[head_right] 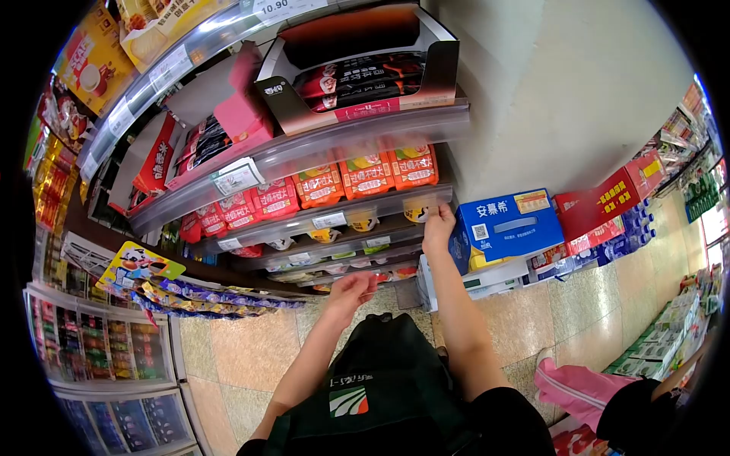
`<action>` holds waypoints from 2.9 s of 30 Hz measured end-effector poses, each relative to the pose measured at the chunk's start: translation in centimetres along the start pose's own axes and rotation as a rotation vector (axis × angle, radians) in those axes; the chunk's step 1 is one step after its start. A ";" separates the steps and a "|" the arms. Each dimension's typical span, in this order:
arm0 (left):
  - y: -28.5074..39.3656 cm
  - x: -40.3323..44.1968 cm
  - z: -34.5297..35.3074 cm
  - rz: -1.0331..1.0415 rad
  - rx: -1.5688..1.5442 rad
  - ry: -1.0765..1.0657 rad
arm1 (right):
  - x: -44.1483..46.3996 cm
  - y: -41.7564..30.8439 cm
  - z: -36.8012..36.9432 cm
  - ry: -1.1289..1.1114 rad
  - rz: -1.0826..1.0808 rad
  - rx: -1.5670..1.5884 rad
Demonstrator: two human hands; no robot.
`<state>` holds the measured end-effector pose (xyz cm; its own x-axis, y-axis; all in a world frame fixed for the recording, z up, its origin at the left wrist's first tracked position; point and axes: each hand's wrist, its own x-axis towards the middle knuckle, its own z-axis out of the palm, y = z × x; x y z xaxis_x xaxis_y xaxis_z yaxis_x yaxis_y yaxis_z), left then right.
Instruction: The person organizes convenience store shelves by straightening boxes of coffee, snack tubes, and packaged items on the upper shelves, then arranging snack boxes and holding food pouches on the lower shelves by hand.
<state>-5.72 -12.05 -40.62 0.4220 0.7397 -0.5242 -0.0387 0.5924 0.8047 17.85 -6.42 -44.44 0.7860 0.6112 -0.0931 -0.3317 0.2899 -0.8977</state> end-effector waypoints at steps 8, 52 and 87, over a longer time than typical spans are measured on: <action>0.9 3.1 1.7 -0.137 -0.276 -0.057 | 2.8 -1.8 1.9 0.166 0.070 -0.062; -8.4 0.1 -3.9 -0.221 -0.378 0.149 | -0.8 -0.4 -1.8 -0.121 0.370 0.057; -11.8 -7.4 -12.7 -0.167 -0.504 0.477 | -7.9 2.0 4.7 -0.261 -0.365 -0.641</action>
<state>-19.85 -20.47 -49.77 0.0211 0.6172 -0.7865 -0.4705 0.7002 0.5369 8.55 -7.23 -43.49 0.6131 0.7354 0.2888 0.3525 0.0724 -0.9330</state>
